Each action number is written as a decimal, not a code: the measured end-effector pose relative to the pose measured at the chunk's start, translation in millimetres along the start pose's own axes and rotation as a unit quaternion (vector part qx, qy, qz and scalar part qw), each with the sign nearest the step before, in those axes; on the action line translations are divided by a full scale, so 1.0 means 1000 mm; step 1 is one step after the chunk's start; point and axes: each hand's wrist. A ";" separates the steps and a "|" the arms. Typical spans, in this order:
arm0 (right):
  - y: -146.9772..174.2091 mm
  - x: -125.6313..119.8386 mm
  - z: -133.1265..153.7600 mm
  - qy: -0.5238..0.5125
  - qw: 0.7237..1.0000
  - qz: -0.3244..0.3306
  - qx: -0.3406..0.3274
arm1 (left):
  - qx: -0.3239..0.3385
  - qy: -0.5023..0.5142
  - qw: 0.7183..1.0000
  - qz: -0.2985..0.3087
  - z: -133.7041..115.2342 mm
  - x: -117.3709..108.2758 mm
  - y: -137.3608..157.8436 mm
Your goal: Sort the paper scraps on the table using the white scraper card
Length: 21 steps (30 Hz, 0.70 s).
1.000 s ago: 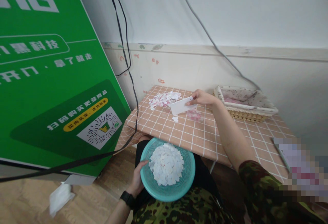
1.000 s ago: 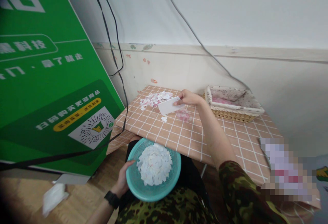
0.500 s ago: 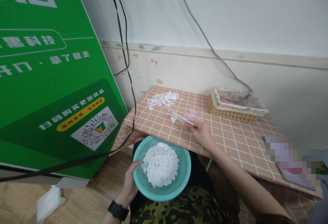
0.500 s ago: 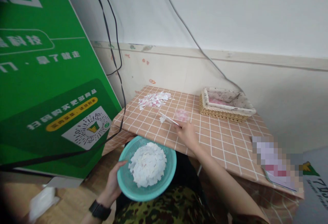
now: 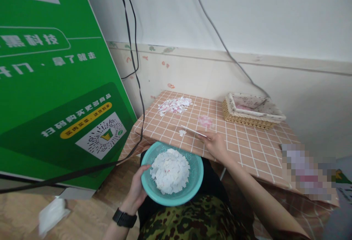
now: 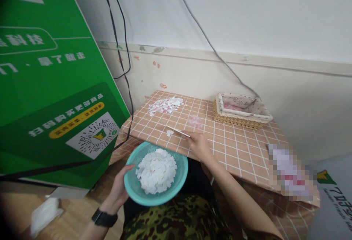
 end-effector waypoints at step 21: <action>-0.057 0.008 -0.005 0.080 0.992 -0.101 0.015 | -0.002 -0.001 1.000 0.004 -0.009 -0.009 -0.002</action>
Point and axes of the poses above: each hand's wrist, its own y-axis away from the middle knuckle, its own x-axis out of the palm, z = x × y, and after that the axes turned 6 degrees about -y, right-handed
